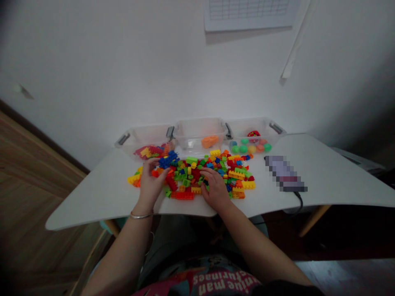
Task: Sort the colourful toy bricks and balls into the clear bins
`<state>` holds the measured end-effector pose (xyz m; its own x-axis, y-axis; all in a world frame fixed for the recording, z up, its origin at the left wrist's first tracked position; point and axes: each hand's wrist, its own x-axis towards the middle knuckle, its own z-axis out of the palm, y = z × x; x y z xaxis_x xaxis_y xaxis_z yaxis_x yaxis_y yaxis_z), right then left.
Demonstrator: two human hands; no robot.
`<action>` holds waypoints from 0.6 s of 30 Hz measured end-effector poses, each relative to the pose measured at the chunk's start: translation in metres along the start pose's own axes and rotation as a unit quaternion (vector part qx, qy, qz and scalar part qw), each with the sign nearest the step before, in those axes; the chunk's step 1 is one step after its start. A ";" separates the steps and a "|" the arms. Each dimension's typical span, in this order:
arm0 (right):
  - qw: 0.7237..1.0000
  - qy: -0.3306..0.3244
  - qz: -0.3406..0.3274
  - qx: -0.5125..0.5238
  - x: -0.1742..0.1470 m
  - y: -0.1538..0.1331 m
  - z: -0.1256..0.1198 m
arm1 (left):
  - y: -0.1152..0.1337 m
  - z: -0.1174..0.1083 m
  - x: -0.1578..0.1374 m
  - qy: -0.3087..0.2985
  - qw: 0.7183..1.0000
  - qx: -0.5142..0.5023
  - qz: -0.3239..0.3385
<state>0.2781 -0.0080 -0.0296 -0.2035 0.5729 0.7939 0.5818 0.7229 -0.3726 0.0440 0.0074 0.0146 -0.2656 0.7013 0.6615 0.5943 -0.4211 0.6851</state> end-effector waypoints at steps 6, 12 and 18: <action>1.000 -0.013 0.011 -0.014 0.001 0.001 0.001 | -0.033 -0.019 0.063 0.131 0.986 -0.085 -0.058; 0.999 -0.019 0.006 -0.034 0.002 0.001 0.002 | -0.051 -0.030 0.107 0.131 0.982 0.096 -0.092; 0.997 -0.035 0.003 -0.065 0.003 -0.001 0.003 | -0.053 -0.022 0.113 0.071 0.955 0.257 -0.130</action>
<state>0.2747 -0.0058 -0.0279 -0.2511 0.6063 0.7545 0.6790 0.6659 -0.3091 -0.0345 0.0965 0.0596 -0.5345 0.6428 0.5488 0.7779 0.1204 0.6167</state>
